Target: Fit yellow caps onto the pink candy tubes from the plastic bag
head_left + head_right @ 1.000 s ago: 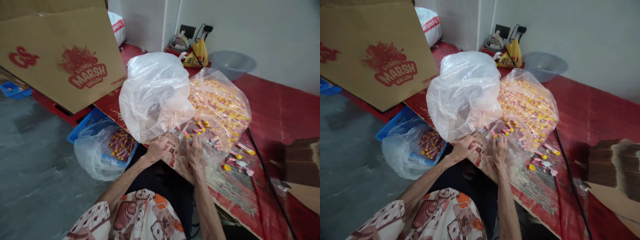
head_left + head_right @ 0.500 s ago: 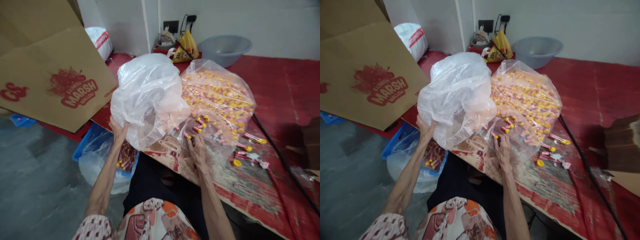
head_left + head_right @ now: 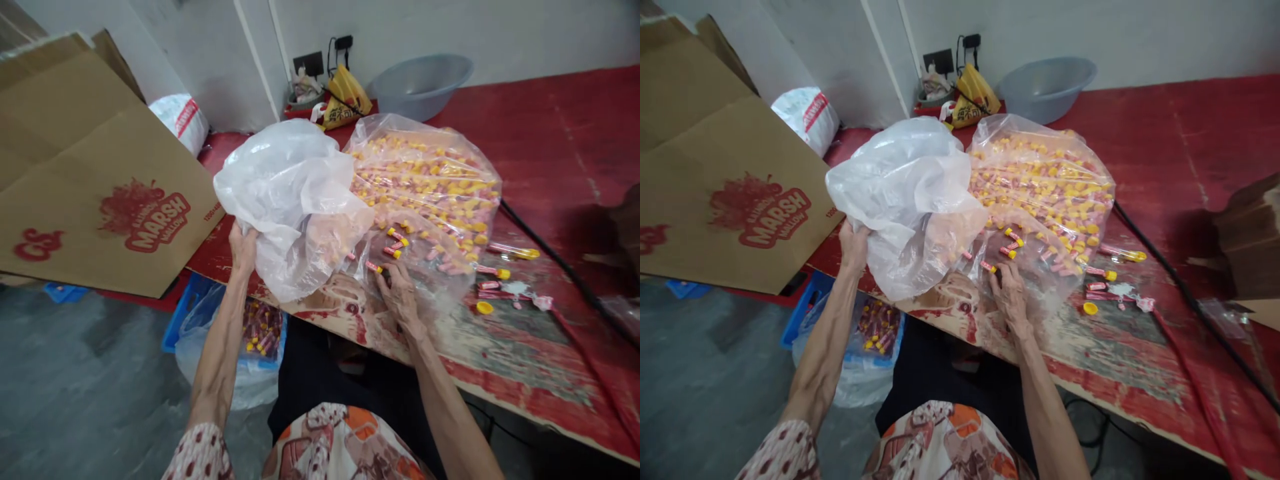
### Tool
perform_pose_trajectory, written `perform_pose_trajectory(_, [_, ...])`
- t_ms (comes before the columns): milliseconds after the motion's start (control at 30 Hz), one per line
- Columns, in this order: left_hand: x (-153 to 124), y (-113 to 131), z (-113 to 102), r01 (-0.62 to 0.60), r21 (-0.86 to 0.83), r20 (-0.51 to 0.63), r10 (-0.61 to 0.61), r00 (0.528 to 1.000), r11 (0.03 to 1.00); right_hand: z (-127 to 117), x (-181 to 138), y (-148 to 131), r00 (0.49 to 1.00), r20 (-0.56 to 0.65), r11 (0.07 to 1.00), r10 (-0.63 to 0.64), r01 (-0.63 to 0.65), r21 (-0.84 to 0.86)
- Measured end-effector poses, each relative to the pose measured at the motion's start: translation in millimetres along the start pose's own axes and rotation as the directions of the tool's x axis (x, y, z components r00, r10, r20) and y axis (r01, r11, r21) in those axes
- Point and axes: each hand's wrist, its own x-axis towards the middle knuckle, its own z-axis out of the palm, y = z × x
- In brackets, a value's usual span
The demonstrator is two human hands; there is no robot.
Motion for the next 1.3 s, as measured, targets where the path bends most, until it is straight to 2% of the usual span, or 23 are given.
perform_pose_trajectory(67, [-13,-3,-17,0.030,0.136,-0.150,-0.009,0.989,0.990,1,0,1,1.000,-0.003,1.000,-0.001,0.001,-0.006])
perform_pose_trajectory(133, [-32,-3,-30,-0.006,0.265,-0.290,0.086,0.953,0.964,2,0,2,1.000,-0.001,1.000,0.000,0.000,-0.012])
perform_pose_trajectory(200, [-55,-1,-31,-0.120,0.348,-0.292,0.229,0.929,0.930,2,0,3,1.000,0.001,1.000,-0.003,0.003,-0.015])
perform_pose_trajectory(233, [-67,0,-26,-0.191,0.361,-0.230,0.285,0.930,0.913,2,0,3,1.000,0.002,1.000,-0.005,0.005,-0.017])
perform_pose_trajectory(300, [-89,2,-4,-0.332,0.330,0.025,0.344,0.939,0.884,1,-1,2,1.000,0.003,1.000,-0.003,0.004,-0.021])
perform_pose_trajectory(367, [-99,0,28,-0.424,0.247,0.332,0.335,0.882,0.871,0,-1,1,1.000,0.008,1.000,0.002,-0.001,-0.012])
perform_pose_trajectory(400, [-97,-3,45,-0.433,0.222,0.435,0.309,0.846,0.874,-1,-1,0,1.000,0.010,1.000,0.004,-0.004,-0.002])
perform_pose_trajectory(433, [-91,-6,60,-0.421,0.226,0.489,0.271,0.829,0.879,-1,-1,-1,1.000,0.012,1.000,0.005,-0.005,0.008])
perform_pose_trajectory(467, [-80,-11,74,-0.395,0.260,0.495,0.230,0.838,0.881,-2,-2,-1,1.000,0.012,1.000,0.006,-0.007,0.016])
perform_pose_trajectory(567, [-30,-22,103,-0.255,0.422,0.341,0.108,0.934,0.870,-1,-2,-3,1.000,0.007,1.000,0.010,-0.011,0.011])
perform_pose_trajectory(633, [6,-26,115,-0.129,0.484,0.260,-0.002,0.966,0.865,0,-2,-4,1.000,0.007,1.000,0.011,-0.011,-0.003])
perform_pose_trajectory(700, [32,-28,122,-0.038,0.506,0.252,-0.106,0.962,0.861,1,-2,-4,1.000,0.010,1.000,0.011,-0.011,-0.014])
perform_pose_trajectory(767, [40,-31,127,-0.011,0.493,0.275,-0.144,0.950,0.870,2,-2,-5,1.000,0.006,1.000,0.016,-0.016,-0.022])
perform_pose_trajectory(833, [34,-35,129,-0.017,0.442,0.287,-0.123,0.950,0.897,3,-2,-5,1.000,-0.011,0.999,0.023,-0.023,-0.024])
perform_pose_trajectory(933, [8,-43,123,-0.043,0.345,0.278,-0.058,0.959,0.938,4,-2,-5,0.999,-0.034,1.000,0.025,-0.025,-0.014])
perform_pose_trajectory(1167, [-55,-54,85,-0.178,0.278,0.381,0.061,0.923,0.944,1,0,0,0.992,-0.124,0.999,0.038,-0.034,0.033])
perform_pose_trajectory(1300, [-84,-53,72,-0.223,0.218,0.342,0.140,0.929,0.950,0,1,1,0.999,-0.038,0.999,-0.013,0.012,-0.046])
